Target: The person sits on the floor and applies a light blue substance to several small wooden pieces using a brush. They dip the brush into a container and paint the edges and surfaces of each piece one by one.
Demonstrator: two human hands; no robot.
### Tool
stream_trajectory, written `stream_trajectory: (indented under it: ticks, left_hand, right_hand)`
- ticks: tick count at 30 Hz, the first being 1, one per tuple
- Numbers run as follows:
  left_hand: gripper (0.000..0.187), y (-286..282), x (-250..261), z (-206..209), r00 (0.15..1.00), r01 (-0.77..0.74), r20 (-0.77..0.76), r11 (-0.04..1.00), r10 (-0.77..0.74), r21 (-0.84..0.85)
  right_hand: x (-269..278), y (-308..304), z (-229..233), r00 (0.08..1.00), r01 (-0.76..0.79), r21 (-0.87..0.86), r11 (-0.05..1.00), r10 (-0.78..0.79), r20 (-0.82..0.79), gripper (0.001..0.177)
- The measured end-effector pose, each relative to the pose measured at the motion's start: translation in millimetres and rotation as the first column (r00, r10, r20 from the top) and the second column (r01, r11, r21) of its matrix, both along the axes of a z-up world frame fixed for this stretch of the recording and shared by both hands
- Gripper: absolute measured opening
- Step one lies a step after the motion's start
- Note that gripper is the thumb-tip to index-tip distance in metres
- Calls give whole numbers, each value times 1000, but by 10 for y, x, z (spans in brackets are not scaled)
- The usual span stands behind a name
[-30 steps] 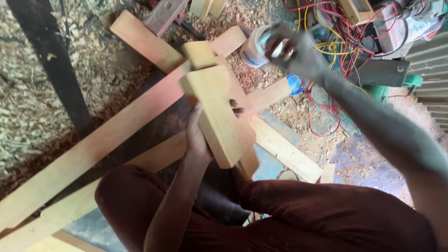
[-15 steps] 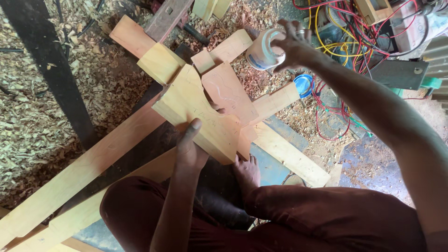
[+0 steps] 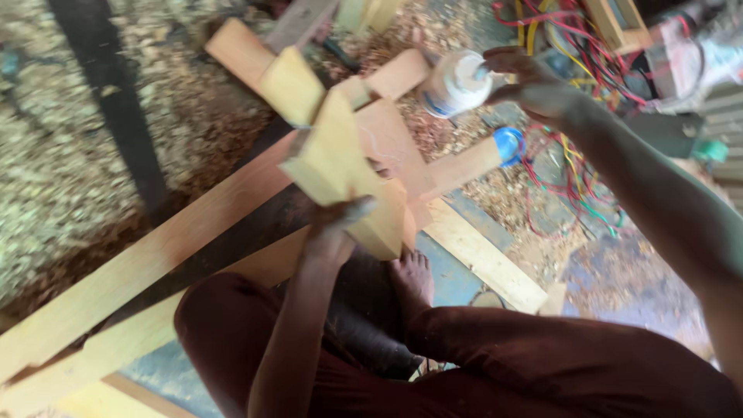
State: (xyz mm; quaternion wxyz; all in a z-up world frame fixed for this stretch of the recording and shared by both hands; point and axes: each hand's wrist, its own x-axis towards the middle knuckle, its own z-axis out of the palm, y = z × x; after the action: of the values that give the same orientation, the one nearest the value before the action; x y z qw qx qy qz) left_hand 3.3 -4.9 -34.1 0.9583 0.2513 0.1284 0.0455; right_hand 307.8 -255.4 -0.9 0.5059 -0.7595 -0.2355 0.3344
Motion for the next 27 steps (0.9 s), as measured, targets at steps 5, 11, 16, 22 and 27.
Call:
stream_trajectory:
  ticks: [5, 11, 16, 22, 27]
  left_hand:
    - [74, -60, 16, 14, 977, -69, 209, 898, -26, 435]
    - [99, -104, 36, 133, 932, -187, 356, 757, -65, 626]
    - [110, -110, 34, 238, 879, -272, 464, 683, -111, 678]
    - [113, -138, 50, 266, 867, -323, 483, 602, -121, 730]
    - [113, -141, 29, 239, 872, -311, 470, 583, -140, 750]
  right_hand:
    - [-893, 361, 1288, 956, -111, 299, 948, 184, -229, 56]
    - [-1689, 821, 1728, 971, -173, 270, 947, 210, -114, 72]
    - [-1842, 937, 1756, 976, -199, 193, 961, 212, -50, 76]
    - [-1912, 858, 1783, 572, -240, -312, 919, 393, 720, 91]
    - [-2317, 877, 1850, 330, -113, -470, 875, 480, 813, 83]
